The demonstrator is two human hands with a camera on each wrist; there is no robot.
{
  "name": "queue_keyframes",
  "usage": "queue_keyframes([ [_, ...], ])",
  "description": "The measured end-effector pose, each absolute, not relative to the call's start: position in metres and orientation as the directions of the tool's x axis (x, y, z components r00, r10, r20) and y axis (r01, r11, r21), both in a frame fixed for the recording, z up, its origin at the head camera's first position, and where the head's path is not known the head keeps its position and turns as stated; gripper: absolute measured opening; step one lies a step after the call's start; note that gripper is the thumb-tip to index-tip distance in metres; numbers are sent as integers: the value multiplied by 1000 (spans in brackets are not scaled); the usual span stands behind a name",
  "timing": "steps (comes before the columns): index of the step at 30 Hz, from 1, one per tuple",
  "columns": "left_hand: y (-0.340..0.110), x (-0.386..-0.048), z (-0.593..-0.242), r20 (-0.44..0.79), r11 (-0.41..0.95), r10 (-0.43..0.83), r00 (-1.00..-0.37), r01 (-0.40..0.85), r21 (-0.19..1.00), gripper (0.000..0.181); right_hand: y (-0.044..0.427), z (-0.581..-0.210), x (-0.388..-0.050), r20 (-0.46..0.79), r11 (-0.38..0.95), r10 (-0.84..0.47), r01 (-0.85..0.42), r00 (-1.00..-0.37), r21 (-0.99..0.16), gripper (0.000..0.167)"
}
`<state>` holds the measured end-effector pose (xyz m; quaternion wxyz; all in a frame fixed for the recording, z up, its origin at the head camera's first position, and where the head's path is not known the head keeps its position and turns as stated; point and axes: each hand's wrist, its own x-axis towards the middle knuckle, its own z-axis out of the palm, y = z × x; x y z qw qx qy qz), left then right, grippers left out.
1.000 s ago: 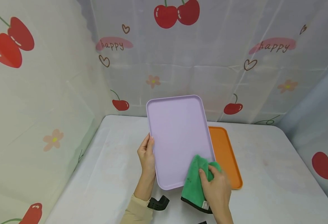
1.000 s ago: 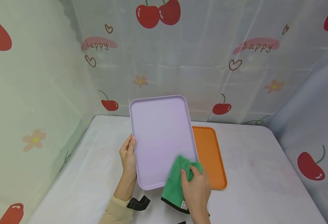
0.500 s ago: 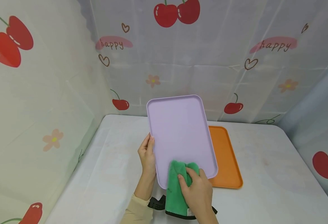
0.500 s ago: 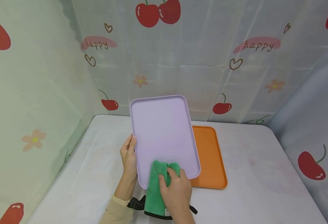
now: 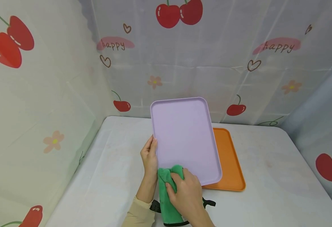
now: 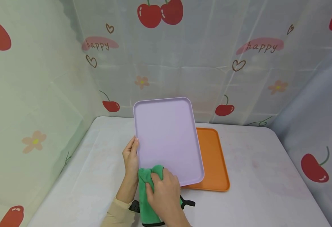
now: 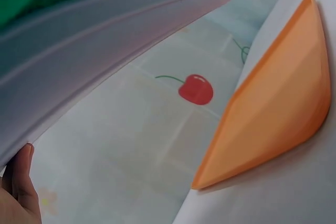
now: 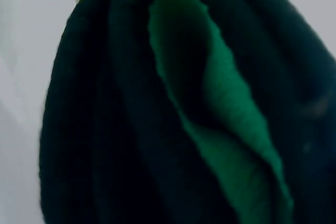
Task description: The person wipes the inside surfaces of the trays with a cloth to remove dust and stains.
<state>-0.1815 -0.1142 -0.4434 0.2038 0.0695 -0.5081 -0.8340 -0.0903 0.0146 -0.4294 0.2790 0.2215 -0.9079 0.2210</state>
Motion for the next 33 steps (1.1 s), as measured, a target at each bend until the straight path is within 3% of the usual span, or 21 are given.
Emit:
queue_keyframes([
  [12, -115, -184, -446, 84, -387, -404, -911, 253, 887, 39, 17, -430, -92, 651, 799, -377, -586, -659, -131, 28],
  [20, -112, -184, -448, 39, -391, -413, -910, 216, 895, 39, 20, -440, -90, 645, 818, -258, -517, -720, -250, 29],
  [33, -109, -182, -449, 67, -441, -407, -911, 261, 859, 42, 28, -444, -88, 676, 844, -117, -432, -727, -318, 39],
])
